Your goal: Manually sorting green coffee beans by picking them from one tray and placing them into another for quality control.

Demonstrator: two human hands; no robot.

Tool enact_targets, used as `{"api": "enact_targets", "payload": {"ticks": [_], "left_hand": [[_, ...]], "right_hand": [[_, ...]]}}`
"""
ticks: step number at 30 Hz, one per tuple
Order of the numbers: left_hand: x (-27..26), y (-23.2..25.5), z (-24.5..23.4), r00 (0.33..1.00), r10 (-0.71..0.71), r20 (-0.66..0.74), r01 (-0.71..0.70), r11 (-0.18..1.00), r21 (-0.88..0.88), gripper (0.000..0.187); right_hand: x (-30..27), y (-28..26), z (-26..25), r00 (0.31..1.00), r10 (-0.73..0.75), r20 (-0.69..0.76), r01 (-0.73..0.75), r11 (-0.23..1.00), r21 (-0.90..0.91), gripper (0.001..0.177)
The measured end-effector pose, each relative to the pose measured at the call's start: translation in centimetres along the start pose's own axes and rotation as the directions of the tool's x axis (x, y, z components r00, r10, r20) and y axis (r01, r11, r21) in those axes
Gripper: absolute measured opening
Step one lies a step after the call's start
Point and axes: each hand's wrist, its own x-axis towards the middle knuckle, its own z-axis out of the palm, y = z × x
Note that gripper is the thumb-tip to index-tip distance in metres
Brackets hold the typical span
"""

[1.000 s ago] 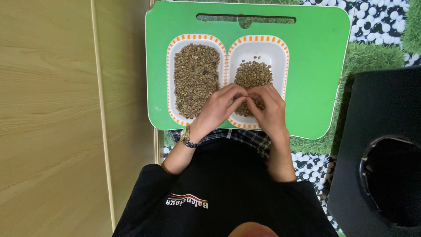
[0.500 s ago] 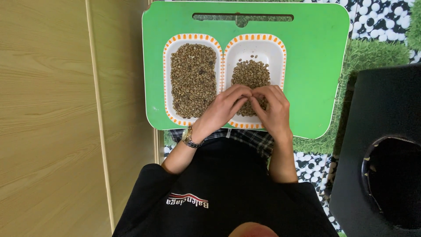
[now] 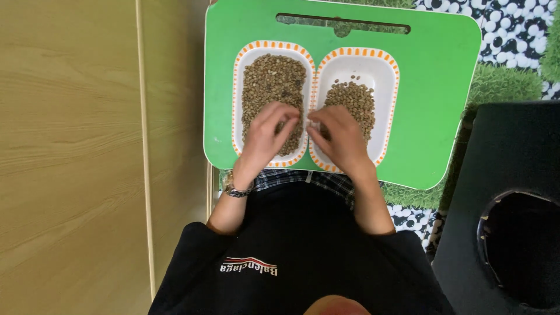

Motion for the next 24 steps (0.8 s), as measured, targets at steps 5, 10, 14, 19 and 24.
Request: {"api": "enact_targets", "payload": {"ticks": [5, 10, 14, 19, 24], "left_hand": [[0.6, 2.9, -4.9, 0.988, -0.137, 0.065, 0.123, 0.975, 0.185, 0.020], [0.6, 3.5, -5.8, 0.959, -0.239, 0.151, 0.193, 0.945, 0.265, 0.032], [0.7, 3.3, -5.7, 0.948, -0.258, 0.189, 0.211, 0.949, 0.234, 0.031], [0.5, 1.9, -5.4, 0.948, -0.231, 0.220, 0.201, 0.968, 0.151, 0.033], [0.2, 1.3, -5.1, 0.957, -0.220, 0.190, 0.216, 0.975, 0.044, 0.025]], "right_hand": [[3.3, -2.7, 1.1, 0.989, -0.047, 0.142, 0.083, 0.962, -0.260, 0.028], [4.6, -3.1, 2.5, 0.970, -0.024, 0.242, 0.127, 0.898, -0.422, 0.032], [5.0, -3.0, 3.2, 0.956, 0.012, 0.294, 0.122, 0.894, -0.431, 0.032], [5.1, -2.7, 3.6, 0.949, 0.034, 0.313, 0.080, 0.936, -0.343, 0.033], [5.1, -2.7, 4.0, 0.951, 0.051, 0.305, 0.036, 0.962, -0.271, 0.031]]}}
